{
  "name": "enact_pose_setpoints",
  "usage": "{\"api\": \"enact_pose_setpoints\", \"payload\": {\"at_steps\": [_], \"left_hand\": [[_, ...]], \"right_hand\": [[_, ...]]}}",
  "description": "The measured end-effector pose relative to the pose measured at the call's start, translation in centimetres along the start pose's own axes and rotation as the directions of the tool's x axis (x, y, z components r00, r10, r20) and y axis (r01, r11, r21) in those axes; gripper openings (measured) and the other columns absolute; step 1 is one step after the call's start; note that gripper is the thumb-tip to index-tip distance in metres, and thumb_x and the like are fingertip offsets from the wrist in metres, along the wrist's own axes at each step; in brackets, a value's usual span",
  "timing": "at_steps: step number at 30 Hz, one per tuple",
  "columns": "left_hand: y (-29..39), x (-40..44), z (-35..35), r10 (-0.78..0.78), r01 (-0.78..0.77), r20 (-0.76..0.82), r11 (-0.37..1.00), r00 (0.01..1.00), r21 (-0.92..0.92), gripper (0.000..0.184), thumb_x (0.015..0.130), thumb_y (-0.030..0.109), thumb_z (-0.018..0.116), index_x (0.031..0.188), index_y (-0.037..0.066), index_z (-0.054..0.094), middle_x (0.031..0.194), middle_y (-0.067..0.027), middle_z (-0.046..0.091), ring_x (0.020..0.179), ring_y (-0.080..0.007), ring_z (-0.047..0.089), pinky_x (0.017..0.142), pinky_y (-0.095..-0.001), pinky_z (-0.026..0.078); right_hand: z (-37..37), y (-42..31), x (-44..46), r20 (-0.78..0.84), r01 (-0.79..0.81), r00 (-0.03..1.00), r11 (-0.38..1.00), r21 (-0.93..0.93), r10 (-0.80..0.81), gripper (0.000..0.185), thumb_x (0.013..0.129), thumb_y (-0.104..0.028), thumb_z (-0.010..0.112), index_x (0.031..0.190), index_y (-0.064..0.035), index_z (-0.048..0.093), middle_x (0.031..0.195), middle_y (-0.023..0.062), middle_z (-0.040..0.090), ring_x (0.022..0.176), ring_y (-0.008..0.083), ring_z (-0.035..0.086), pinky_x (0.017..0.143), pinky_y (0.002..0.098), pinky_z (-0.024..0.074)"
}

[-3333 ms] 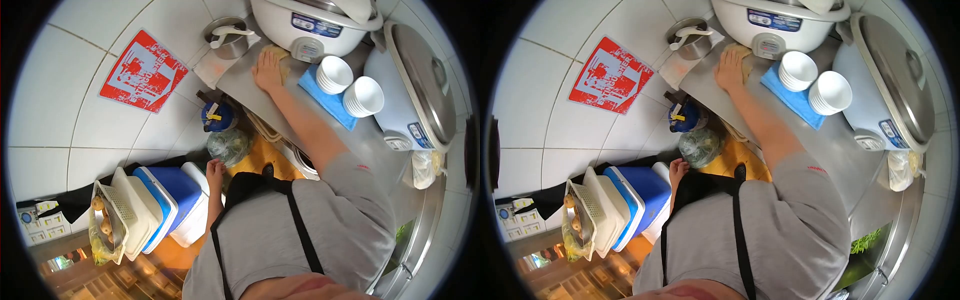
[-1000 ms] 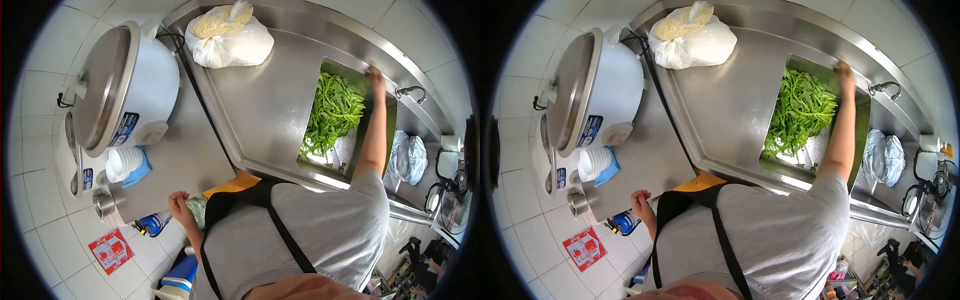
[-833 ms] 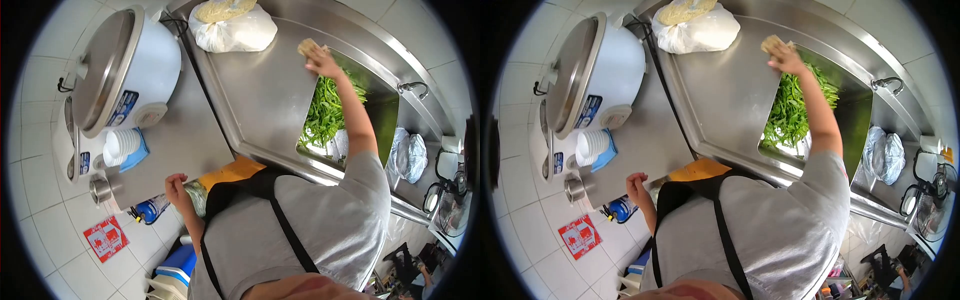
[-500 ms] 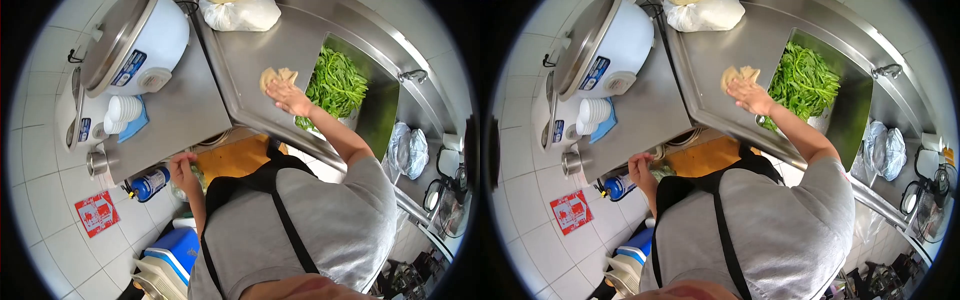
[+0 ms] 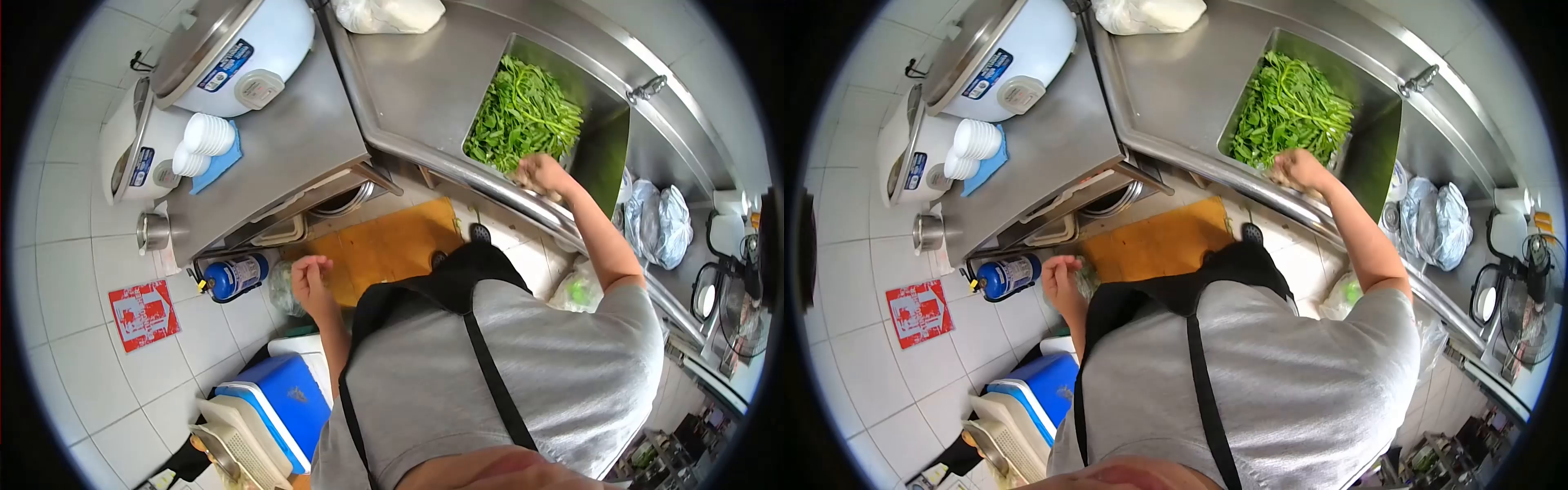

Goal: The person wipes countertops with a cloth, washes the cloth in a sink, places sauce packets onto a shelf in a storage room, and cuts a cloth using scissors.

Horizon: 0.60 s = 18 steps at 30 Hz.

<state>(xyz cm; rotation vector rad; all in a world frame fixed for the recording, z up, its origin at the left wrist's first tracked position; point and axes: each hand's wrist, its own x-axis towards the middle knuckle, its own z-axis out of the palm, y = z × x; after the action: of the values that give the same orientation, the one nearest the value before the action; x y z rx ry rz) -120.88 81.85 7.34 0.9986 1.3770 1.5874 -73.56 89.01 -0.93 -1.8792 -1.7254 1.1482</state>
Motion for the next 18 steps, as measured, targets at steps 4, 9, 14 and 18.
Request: {"api": "enact_pose_setpoints", "payload": {"at_steps": [4,9,14,18], "left_hand": [[0.2,-0.9,-1.1,0.086,-0.082,-0.064,0.995,0.994,0.053,0.007,0.086,0.003,0.046,0.085,0.002,0.052,0.078,-0.0068,0.057,0.067,-0.0139,0.055,0.066,-0.0244,0.047],[0.9,-2.3,0.4,0.012,-0.015,-0.124,1.000,0.992,-0.020,0.006,0.086,0.003,0.046,0.085,0.002,0.052,0.078,-0.0070,0.056,0.068,-0.0142,0.055,0.067,-0.0252,0.047],[0.4,-4.4,0.4,0.041,-0.039,-0.079,0.999,0.996,0.029,0.007,0.086,0.003,0.045,0.085,0.002,0.052,0.078,-0.0065,0.056,0.068,-0.0138,0.055,0.067,-0.0253,0.047],[-1.5,-4.5,-0.1,-0.053,0.050,-0.066,0.998,0.996,-0.049,0.008,0.086,0.004,0.045,0.086,0.003,0.052,0.078,-0.0062,0.056,0.068,-0.0138,0.055,0.066,-0.0254,0.046]], "right_hand": [[0.0,-7.5,9.8,-0.326,0.280,0.928,0.917,0.284,-0.182,0.035,0.089,-0.034,0.046,0.096,-0.0023,0.059,0.087,0.0130,0.062,0.081,0.0213,0.058,0.075,0.0325,0.0446],[9.8,-11.6,28.8,-0.145,0.243,0.969,0.875,0.419,-0.200,0.032,0.086,-0.029,0.046,0.104,-0.0051,0.056,0.098,0.0165,0.061,0.093,0.0290,0.057,0.079,0.0365,0.0441],[12.7,-16.4,23.8,-0.058,0.357,0.933,0.934,0.019,-0.355,0.024,0.083,-0.023,0.050,0.099,-0.0093,0.061,0.092,0.0143,0.063,0.090,0.0289,0.058,0.080,0.0359,0.0433],[10.9,-11.6,15.3,-0.005,0.344,0.938,0.932,0.112,-0.346,0.020,0.082,-0.021,0.051,0.094,-0.0102,0.063,0.091,0.0130,0.063,0.088,0.0276,0.058,0.080,0.0357,0.0431]]}}
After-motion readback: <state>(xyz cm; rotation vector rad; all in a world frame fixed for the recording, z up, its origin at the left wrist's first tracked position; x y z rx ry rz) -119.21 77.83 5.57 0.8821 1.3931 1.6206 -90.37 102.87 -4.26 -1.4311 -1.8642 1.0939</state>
